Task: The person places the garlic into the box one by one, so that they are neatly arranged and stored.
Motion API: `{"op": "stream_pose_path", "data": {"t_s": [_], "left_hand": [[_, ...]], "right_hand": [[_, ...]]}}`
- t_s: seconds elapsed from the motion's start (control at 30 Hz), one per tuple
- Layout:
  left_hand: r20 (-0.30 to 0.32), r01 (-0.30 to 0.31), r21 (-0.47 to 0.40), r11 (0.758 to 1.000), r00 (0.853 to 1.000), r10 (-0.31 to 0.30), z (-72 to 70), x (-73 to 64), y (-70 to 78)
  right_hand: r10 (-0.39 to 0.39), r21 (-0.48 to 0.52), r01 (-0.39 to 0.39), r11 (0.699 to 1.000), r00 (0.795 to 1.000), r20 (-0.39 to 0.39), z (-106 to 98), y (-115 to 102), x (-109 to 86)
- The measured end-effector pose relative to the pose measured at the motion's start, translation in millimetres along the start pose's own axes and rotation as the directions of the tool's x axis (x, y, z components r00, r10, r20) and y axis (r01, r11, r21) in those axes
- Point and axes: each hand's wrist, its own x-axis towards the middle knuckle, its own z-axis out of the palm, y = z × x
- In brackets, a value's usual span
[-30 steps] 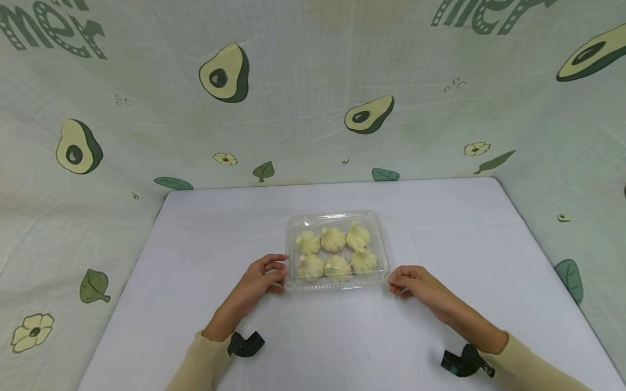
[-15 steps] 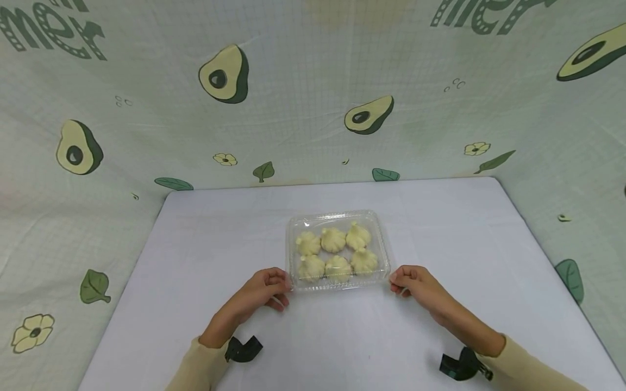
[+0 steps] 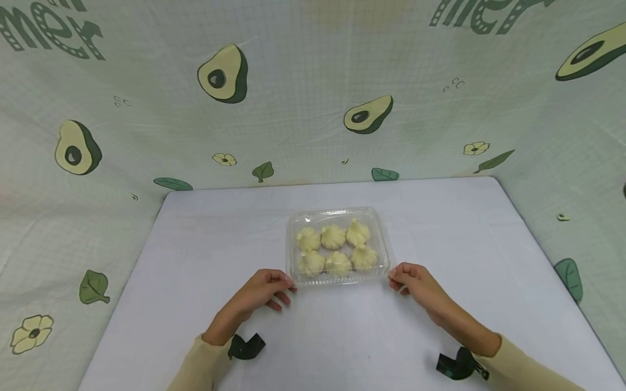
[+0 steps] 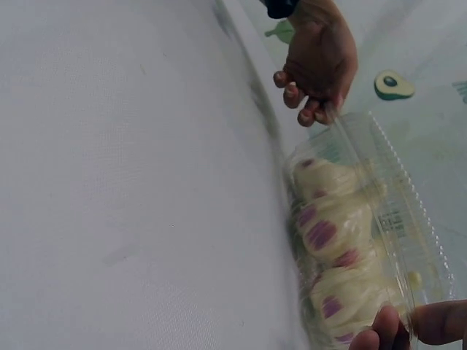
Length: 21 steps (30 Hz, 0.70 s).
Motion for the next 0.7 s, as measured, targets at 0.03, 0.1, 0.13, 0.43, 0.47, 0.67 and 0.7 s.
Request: {"op": "stream_pose_path", "data": {"t_s": [0.03, 0.1, 0.13, 0.43, 0.47, 0.67, 0.7], "left_hand": [[-0.011, -0.002, -0.003, 1.000, 1.000, 0.002, 0.1, 0.9, 0.2], [-0.031, -0.006, -0.009, 1.000, 1.000, 0.005, 0.7, 2.6, 0.8], [-0.037, -0.011, -0.013, 1.000, 0.999, 0.010, 0.8, 3.2, 1.1], [-0.046, -0.047, -0.067, 0.997, 0.998, 0.044, -0.2, 7.6, -0.8], [-0.044, -0.049, -0.075, 0.996, 0.998, 0.045, -0.3, 7.9, -1.4], [-0.043, -0.070, -0.092, 0.993, 0.997, 0.067, -0.6, 9.7, -4.8], [-0.046, -0.073, -0.089, 0.993, 0.997, 0.069, -0.4, 10.0, -5.1]], "right_hand": [[0.003, 0.000, -0.003, 1.000, 1.000, 0.002, 0.2, 0.0, 0.6], [0.007, -0.001, -0.007, 1.000, 1.000, 0.005, 0.4, -0.1, 1.6], [0.009, 0.000, -0.009, 1.000, 1.000, 0.007, 0.5, -0.1, 2.0], [0.000, 0.014, -0.001, 1.000, 0.999, 0.032, 0.1, 0.8, 3.9], [-0.001, 0.013, 0.001, 1.000, 0.999, 0.036, 0.1, 1.0, 3.9], [-0.004, -0.001, 0.004, 1.000, 0.999, 0.046, 0.3, 2.2, 4.4], [-0.008, -0.003, 0.008, 1.000, 0.999, 0.048, 0.1, 2.6, 4.6]]}}
